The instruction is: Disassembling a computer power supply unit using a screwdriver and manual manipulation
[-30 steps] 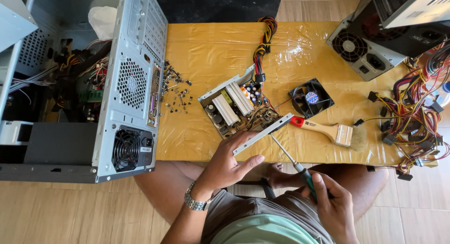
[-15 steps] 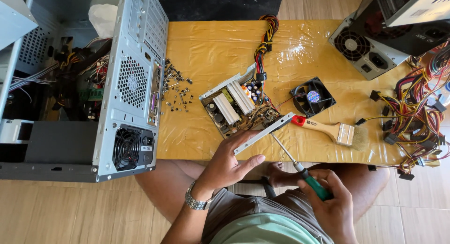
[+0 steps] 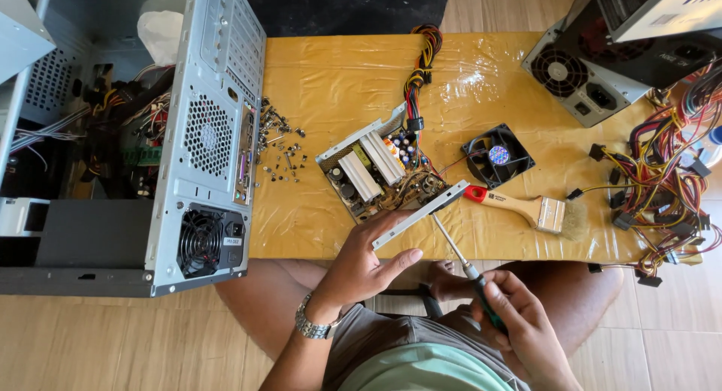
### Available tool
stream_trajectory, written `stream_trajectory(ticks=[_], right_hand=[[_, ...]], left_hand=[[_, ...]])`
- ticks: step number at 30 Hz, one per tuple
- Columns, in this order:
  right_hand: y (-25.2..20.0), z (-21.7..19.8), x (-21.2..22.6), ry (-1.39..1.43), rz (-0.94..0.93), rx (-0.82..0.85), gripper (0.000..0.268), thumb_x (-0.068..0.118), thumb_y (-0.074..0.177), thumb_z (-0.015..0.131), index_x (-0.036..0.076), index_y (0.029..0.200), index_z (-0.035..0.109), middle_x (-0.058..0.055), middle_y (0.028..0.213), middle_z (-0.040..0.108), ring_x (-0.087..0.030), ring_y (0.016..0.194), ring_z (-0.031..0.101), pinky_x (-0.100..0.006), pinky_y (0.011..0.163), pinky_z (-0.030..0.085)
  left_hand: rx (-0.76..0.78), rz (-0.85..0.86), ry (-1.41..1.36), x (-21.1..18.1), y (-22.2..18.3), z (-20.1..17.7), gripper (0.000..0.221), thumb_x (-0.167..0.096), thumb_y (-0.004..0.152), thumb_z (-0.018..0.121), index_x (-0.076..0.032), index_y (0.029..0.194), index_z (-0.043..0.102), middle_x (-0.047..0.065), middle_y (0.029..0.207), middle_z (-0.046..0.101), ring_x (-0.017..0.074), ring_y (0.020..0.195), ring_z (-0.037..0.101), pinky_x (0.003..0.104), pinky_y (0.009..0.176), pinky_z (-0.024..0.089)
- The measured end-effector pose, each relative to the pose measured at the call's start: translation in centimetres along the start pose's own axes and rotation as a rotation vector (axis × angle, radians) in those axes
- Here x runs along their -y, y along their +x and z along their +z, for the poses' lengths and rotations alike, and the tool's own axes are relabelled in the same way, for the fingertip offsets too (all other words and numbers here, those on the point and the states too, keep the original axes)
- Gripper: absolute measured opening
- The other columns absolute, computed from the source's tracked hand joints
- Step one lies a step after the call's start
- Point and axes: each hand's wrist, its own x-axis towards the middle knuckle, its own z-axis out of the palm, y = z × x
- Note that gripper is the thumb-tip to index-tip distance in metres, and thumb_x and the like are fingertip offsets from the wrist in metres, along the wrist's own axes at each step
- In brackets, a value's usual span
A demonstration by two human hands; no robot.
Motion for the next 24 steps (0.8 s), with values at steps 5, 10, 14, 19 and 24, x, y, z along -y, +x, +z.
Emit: stream_trajectory(ticks=[5, 10, 14, 19, 24], right_hand=[[-1.2, 2.5, 0.5, -0.84, -0.548, -0.372, 0.022, 0.016, 0.089, 0.074, 0.001, 0.105, 0.073, -0.005, 0.083, 0.075, -0.009, 0.073, 0.064, -0.021, 0.072, 0.053], [-0.2, 1.4, 1.1, -0.088, -0.05, -0.107, 0.026, 0.018, 0.106, 0.052, -0.002, 0.119, 0.062, -0.022, 0.059, 0.059, -0.013, 0.036, 0.032, -0.02, 0.031, 0.023], [-1.1, 2.5, 0.8, -0.709, -0.528, -0.24, 0.019, 0.008, 0.089, 0.075, 0.001, 0.103, 0.065, -0.007, 0.083, 0.062, -0.012, 0.063, 0.051, -0.024, 0.058, 0.039], [-0.3, 0.7, -0.1, -0.462, -0.198, -0.287, 0.028, 0.02, 0.104, 0.057, -0.006, 0.11, 0.068, -0.019, 0.068, 0.07, -0.015, 0.051, 0.049, -0.026, 0.042, 0.037], [-1.3, 3.0, 0.9, -0.955, -0.653, -0.417, 0.023, 0.014, 0.084, 0.08, 0.003, 0.102, 0.072, -0.004, 0.093, 0.075, -0.01, 0.08, 0.066, -0.021, 0.075, 0.053]], left_hand=[[0.0, 0.001, 0.005, -0.1, -0.1, 0.0, 0.043, -0.029, 0.099, 0.064, -0.004, 0.134, 0.058, 0.013, 0.131, 0.067, 0.0278, 0.121, 0.067, 0.037, 0.107, 0.05], [0.01, -0.001, 0.005, -0.1, 0.3, -0.1, 0.043, -0.028, 0.099, 0.064, -0.004, 0.134, 0.058, 0.013, 0.13, 0.068, 0.0274, 0.12, 0.067, 0.037, 0.106, 0.05], [0.002, 0.006, 0.02, 0.0, -0.1, 0.0, 0.043, -0.03, 0.1, 0.063, -0.004, 0.133, 0.058, 0.013, 0.13, 0.068, 0.0284, 0.12, 0.067, 0.037, 0.105, 0.051], [0.013, 0.004, 0.021, 0.3, -0.1, 0.1, 0.045, -0.03, 0.099, 0.064, -0.003, 0.134, 0.058, 0.014, 0.131, 0.067, 0.0285, 0.121, 0.067, 0.037, 0.107, 0.051], [0.004, 0.017, 0.02, 0.0, 0.0, 0.0, 0.043, -0.029, 0.1, 0.063, -0.004, 0.134, 0.058, 0.013, 0.132, 0.067, 0.0284, 0.121, 0.066, 0.037, 0.107, 0.05]])
